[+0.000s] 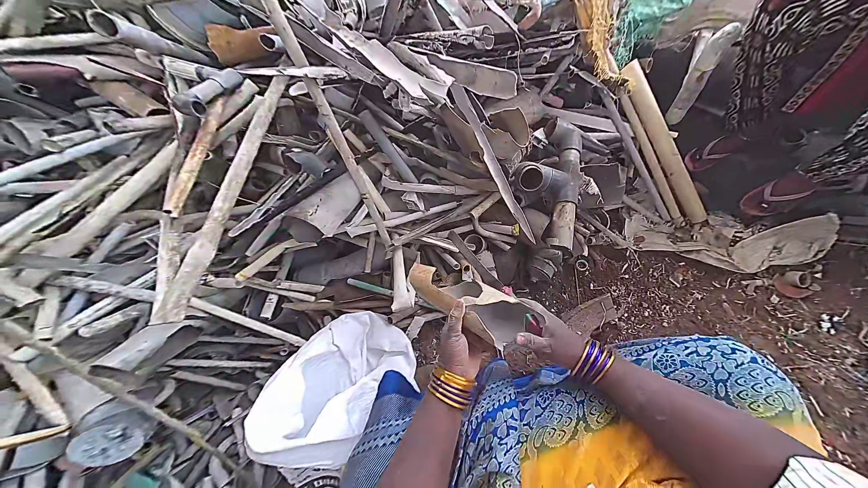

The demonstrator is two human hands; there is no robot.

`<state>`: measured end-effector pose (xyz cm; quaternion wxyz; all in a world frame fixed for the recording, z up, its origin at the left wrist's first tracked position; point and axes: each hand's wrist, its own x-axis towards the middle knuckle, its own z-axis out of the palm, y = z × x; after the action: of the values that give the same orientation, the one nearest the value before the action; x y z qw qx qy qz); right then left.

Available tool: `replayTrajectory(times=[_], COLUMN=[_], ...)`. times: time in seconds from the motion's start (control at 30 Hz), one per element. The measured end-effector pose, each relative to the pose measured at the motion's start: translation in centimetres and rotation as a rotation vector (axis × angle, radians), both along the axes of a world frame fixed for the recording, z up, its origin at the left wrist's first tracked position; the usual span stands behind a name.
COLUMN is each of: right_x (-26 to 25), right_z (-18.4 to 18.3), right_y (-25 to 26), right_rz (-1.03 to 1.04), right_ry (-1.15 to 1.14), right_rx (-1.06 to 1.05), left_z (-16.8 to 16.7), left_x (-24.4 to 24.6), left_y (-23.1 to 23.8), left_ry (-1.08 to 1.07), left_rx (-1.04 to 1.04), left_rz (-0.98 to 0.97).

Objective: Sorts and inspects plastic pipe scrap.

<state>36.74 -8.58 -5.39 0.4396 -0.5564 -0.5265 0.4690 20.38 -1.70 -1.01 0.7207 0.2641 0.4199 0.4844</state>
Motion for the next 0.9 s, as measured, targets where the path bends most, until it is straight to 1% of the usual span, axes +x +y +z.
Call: replayTrajectory(times=[0.07,0.1,0.17,0.2,0.27,0.33,0.37,0.43,0.5,0.57,0.63,0.7,0.77,0.8,0.83,0.9], right_x=[0.1,0.1,-0.1,0.0,0.6,1.4,1.6,1.4,0.5,-0.7,-1.7,-2.4,-2.7,-2.7,-2.6,-2.5], right_z=[0.5,0.5,-0.5,-0.9,-1.4,-1.8,-1.8,-1.7,-1.5,-1.4,-1.3,-1.1,-0.9,-0.8,-0.9,-0.9], right_y=[-0.4,-0.7,-1.2,-1.2,-1.0,-0.9,-0.9,-0.9,-1.1,-1.8,-2.5,-3.1,-3.4,-3.3,-3.1,-3.1], right_rz=[-0.003,-0.025,-0.126,-0.157,-0.129,-0.035,-0.008,-0.021,-0.119,-0.178,-0.114,-0.05,-0.104,-0.123,-0.111,0.002], right_ry=[-0.085,-0.129,-0.24,-0.275,-0.314,-0.413,-0.502,-0.678,-0.759,-0.752,-0.736,-0.713,-0.647,-0.611,-0.583,-0.568], right_rx=[-0.009,0.045,0.307,0.444,0.648,0.767,0.797,0.793,0.727,0.699,0.733,0.729,0.631,0.584,0.557,0.522], left_z=[0.6,1.2,2.3,2.9,3.7,3.8,3.7,3.2,2.8,1.9,1.1,0.2,-0.1,-0.1,0.1,0.4], left_x=[-1.1,-2.0,-3.9,-4.9,-6.5,-7.6,-7.9,-7.9,-7.7,-7.3,-7.3,-7.9,-8.2,-8.0,-7.8,-7.5], left_y=[1.4,2.3,4.1,4.8,6.1,6.9,7.0,7.1,6.7,6.2,5.7,5.6,5.6,5.7,5.7,5.6], left_ry=[-0.124,-0.168,-0.179,-0.146,-0.068,-0.043,-0.049,-0.09,-0.186,-0.33,-0.464,-0.536,-0.56,-0.547,-0.531,-0.451], left_rx=[0.15,0.229,0.33,0.339,0.302,0.281,0.292,0.341,0.383,0.416,0.47,0.508,0.508,0.52,0.529,0.55], left_rz=[0.11,0.17,0.314,0.402,0.555,0.662,0.68,0.669,0.6,0.512,0.414,0.319,0.239,0.229,0.232,0.303])
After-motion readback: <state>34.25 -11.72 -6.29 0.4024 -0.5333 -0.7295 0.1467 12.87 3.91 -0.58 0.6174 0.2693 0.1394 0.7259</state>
